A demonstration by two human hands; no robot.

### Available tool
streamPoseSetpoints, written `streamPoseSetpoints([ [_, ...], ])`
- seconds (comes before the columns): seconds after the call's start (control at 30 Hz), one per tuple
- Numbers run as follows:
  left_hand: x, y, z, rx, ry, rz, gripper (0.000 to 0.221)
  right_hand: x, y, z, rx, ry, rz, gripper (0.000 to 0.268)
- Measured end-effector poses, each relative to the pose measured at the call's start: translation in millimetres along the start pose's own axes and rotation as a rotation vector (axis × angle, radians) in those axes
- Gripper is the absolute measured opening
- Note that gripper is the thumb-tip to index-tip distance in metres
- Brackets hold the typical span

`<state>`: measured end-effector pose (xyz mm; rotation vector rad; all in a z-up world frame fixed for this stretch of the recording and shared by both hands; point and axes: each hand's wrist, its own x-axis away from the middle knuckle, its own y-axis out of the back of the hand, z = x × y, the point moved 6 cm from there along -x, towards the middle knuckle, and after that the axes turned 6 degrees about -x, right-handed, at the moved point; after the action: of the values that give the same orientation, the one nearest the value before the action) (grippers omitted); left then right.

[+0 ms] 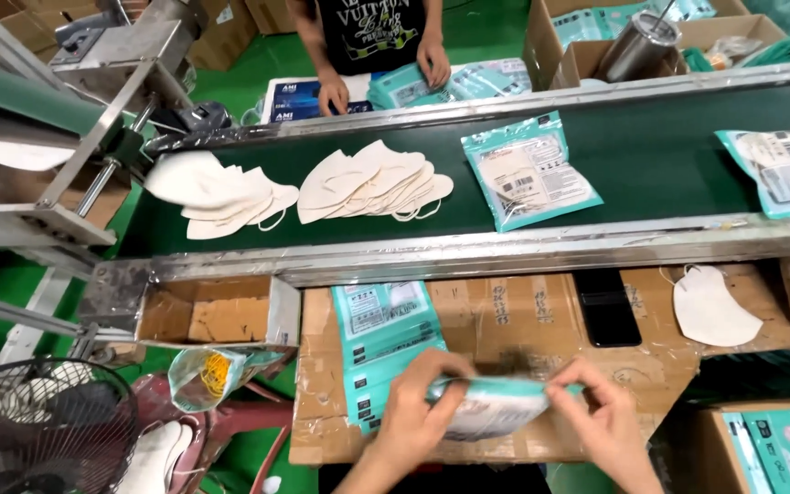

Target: Packing individual face masks into plastic pouches and organizing them in stacks.

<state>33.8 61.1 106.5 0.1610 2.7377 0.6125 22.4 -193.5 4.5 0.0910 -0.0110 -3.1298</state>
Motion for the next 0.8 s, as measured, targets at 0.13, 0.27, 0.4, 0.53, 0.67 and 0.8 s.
streamPoseSetpoints([
  [0.13,-67.4,17.7,50.4,-0.345,-0.222,-0.082,0.075,-47.8,92.6,-80.7,-0.326,-0.144,-0.566,0.023],
  [0.27,-161.5,58.4,81.7,-0.648,-0.184,-0.305,0.094,-108.4,106.5,-10.9,-0.782,0.08,-0.5,0.01],
  [0.4,-226.1,49.4,133.6,-0.965,-0.157,-0.241,0.088,-122.7,85.3,-29.6,-1.063,-0.011,-0.386,0.017],
  [0.53,-248.2,29.7,167.6,-1.134,-0.157,-0.13,0.046,-75.5,21.7,-83.2,-0.757,-0.243,-0.273,0.031],
  [0.67,-197.7,1.0,121.8,-0.607,-0.491,-0.184,0.032,-46.8,9.5,7.8,-0.084,0.087,-0.245,0.042],
  [0.8,-77.7,-80.4,29.4,-0.48,-0.76,0.237,0.039,-26.1,-6.3,98.0,0.479,0.545,-0.249,0.06],
])
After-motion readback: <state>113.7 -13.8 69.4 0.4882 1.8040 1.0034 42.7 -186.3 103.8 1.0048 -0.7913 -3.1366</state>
